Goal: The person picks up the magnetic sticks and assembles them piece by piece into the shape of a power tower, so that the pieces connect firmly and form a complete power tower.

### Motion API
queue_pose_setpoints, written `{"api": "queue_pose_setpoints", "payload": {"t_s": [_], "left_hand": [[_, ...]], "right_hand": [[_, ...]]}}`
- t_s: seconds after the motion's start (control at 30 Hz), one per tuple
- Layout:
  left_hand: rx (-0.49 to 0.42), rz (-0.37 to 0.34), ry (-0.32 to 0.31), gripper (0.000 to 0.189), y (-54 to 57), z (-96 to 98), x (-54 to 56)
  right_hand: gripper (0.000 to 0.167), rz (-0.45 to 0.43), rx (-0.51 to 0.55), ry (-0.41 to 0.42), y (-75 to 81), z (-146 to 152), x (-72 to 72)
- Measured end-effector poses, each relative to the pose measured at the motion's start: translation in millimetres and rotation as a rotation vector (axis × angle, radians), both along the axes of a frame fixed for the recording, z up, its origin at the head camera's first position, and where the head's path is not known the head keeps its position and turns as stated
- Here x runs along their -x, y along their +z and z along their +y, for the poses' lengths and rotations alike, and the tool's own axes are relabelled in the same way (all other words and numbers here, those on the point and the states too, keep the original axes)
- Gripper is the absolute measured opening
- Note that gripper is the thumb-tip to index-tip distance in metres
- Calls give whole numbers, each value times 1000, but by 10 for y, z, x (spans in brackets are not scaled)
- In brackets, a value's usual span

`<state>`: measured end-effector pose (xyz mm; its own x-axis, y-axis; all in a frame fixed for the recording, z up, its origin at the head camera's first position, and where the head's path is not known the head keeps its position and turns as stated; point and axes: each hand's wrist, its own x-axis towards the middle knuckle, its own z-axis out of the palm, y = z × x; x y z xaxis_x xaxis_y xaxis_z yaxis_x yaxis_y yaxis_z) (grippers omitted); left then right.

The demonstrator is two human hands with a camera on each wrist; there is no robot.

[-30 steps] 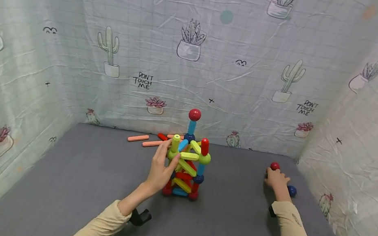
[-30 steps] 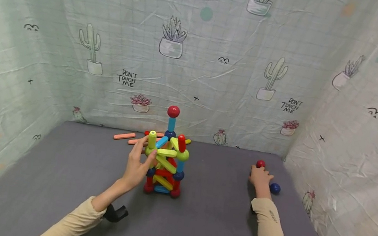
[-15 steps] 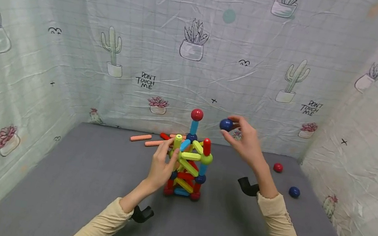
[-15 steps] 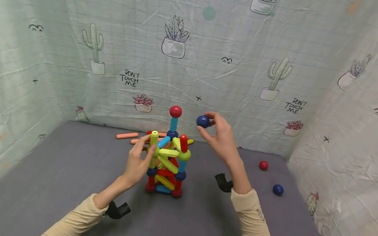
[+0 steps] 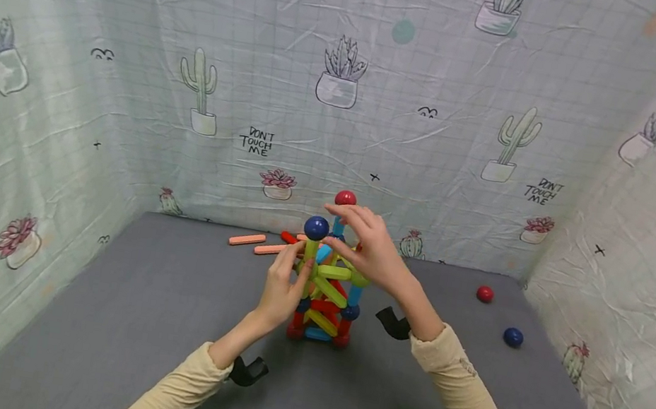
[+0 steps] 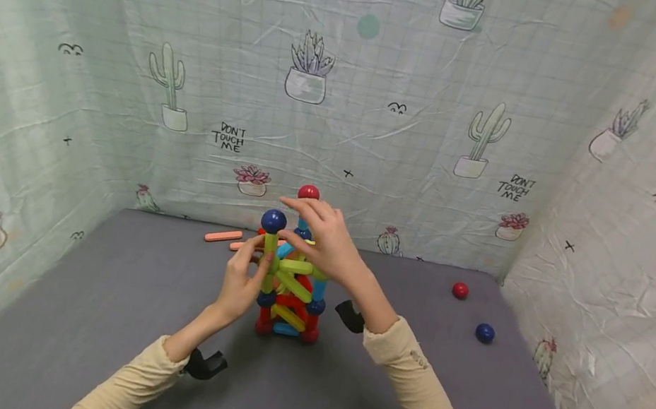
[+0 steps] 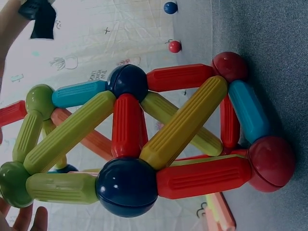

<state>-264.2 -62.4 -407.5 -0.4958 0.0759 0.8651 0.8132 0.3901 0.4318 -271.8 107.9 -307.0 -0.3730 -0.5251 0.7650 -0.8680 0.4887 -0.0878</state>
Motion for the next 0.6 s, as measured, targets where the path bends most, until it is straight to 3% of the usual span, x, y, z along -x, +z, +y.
{"api": "queue_pose_setpoints", "payload": {"t_s": [0.1,0.2,0.3,0.43,0.6], "left_hand": [[0,-2,17,28,1,7,-1],[-5,-3,18,28,9,6,1],[-18,-15,16,28,7,-5,-5],[-16,-32,2,32,-32,-37,-29],[24,-60,-36,43,-97,-122,-63]], "right_hand": [[32,79,168,-61,-121,313,197],[23,141,247,-270,-368,773,501],[20,105,200,-510,-732,1293,786],[24,-100,47,-772,-1221,1927,951],[36,-418,-79,-923,-1613,2392,965]]}}
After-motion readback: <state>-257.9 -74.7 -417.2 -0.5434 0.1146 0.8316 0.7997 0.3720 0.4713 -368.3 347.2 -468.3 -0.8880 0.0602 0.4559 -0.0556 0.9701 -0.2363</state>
